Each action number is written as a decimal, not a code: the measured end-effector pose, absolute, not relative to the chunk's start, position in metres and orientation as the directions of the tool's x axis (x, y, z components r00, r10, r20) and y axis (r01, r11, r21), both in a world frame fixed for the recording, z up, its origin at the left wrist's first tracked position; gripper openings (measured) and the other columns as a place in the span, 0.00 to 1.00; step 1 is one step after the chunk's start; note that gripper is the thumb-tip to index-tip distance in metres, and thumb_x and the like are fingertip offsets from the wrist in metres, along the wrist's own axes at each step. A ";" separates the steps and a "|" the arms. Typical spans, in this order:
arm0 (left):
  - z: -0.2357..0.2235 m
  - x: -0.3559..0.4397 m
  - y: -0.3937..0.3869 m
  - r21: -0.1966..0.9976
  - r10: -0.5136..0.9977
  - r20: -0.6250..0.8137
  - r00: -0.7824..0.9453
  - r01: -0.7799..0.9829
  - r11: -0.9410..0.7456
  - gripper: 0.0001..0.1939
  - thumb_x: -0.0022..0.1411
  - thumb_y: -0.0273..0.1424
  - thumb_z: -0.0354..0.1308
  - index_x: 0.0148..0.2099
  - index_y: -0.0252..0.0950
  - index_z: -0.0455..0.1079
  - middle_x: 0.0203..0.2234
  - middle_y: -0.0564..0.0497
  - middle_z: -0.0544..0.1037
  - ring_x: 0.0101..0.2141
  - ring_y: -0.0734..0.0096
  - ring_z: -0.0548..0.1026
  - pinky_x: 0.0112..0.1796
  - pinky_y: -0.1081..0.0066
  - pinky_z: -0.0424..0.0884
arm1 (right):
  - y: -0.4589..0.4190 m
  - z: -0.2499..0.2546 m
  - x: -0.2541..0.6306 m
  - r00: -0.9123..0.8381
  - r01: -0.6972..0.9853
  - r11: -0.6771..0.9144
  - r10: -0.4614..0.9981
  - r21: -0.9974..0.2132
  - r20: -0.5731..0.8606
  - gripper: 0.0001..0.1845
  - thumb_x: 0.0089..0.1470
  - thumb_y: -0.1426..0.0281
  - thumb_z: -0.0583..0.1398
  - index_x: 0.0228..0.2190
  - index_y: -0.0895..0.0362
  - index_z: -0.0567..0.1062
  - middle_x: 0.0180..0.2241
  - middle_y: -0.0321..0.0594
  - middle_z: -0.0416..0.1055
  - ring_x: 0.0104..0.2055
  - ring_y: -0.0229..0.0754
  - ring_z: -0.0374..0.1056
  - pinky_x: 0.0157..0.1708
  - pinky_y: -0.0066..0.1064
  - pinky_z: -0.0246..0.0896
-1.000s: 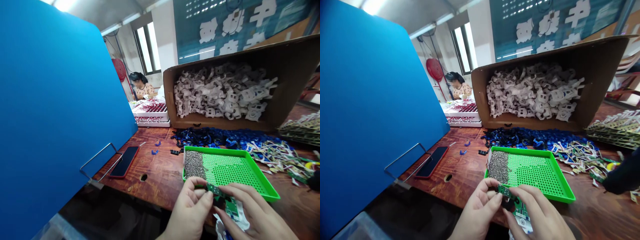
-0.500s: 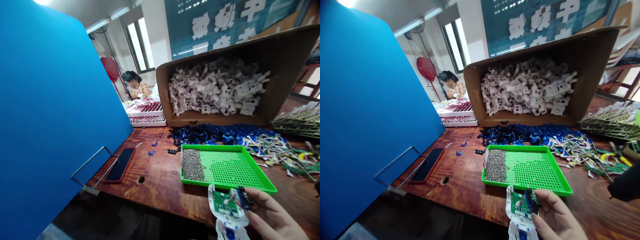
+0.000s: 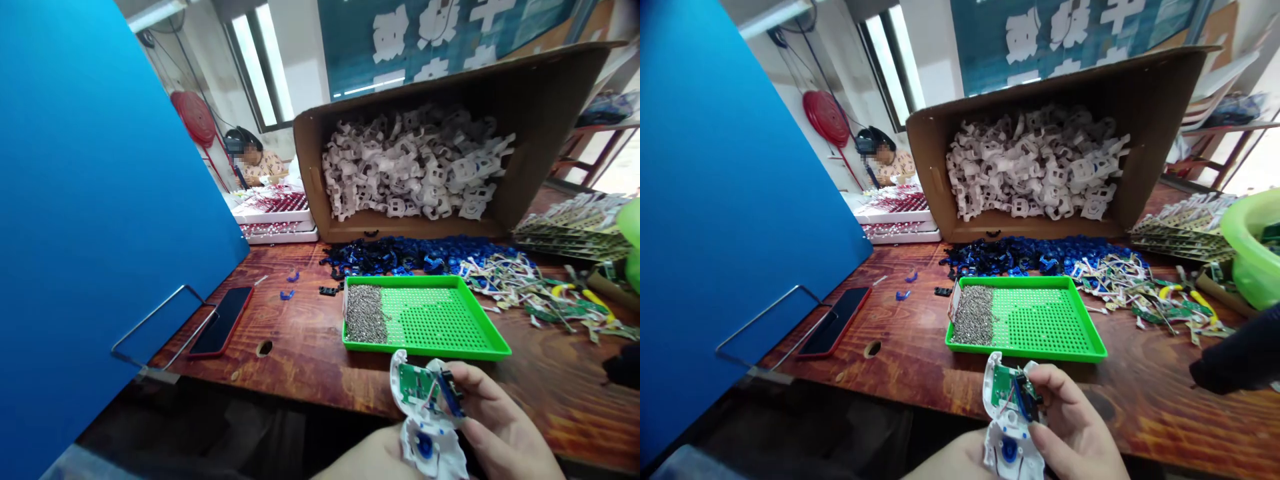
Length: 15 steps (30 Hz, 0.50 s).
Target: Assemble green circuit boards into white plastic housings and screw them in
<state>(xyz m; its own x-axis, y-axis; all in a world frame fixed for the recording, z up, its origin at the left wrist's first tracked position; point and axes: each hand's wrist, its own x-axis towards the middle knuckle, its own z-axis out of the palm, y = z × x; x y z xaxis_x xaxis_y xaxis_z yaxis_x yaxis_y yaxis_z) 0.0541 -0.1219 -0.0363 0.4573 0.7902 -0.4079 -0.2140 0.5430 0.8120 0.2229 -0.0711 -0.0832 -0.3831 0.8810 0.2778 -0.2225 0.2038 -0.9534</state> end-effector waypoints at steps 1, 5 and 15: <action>-0.036 0.055 -0.125 0.787 0.788 -0.416 0.453 -0.255 0.562 0.23 0.38 0.35 0.71 0.40 0.35 0.76 0.28 0.46 0.79 0.35 0.53 0.78 0.45 0.54 0.67 | -0.075 -0.075 0.225 -0.380 -0.228 0.233 0.873 -0.945 0.307 0.20 0.53 0.68 0.58 0.49 0.50 0.65 0.45 0.46 0.69 0.45 0.46 0.71 0.37 0.29 0.72; -0.031 0.059 -0.137 0.713 0.800 -0.473 0.371 -0.373 0.594 0.24 0.43 0.27 0.68 0.46 0.35 0.71 0.36 0.46 0.79 0.37 0.62 0.77 0.41 0.66 0.69 | -0.083 -0.037 0.234 -0.244 -0.156 0.476 0.830 -0.865 0.501 0.19 0.50 0.75 0.59 0.45 0.52 0.67 0.41 0.43 0.63 0.41 0.39 0.69 0.35 0.25 0.70; -0.016 0.070 -0.139 0.814 0.885 -0.337 0.321 -0.372 0.445 0.37 0.55 0.23 0.61 0.63 0.44 0.51 0.54 0.46 0.69 0.46 0.69 0.73 0.45 0.72 0.68 | -0.084 -0.016 0.256 -0.478 0.395 0.745 0.667 -0.538 0.571 0.26 0.44 0.73 0.65 0.46 0.55 0.66 0.47 0.45 0.61 0.50 0.43 0.62 0.46 0.35 0.67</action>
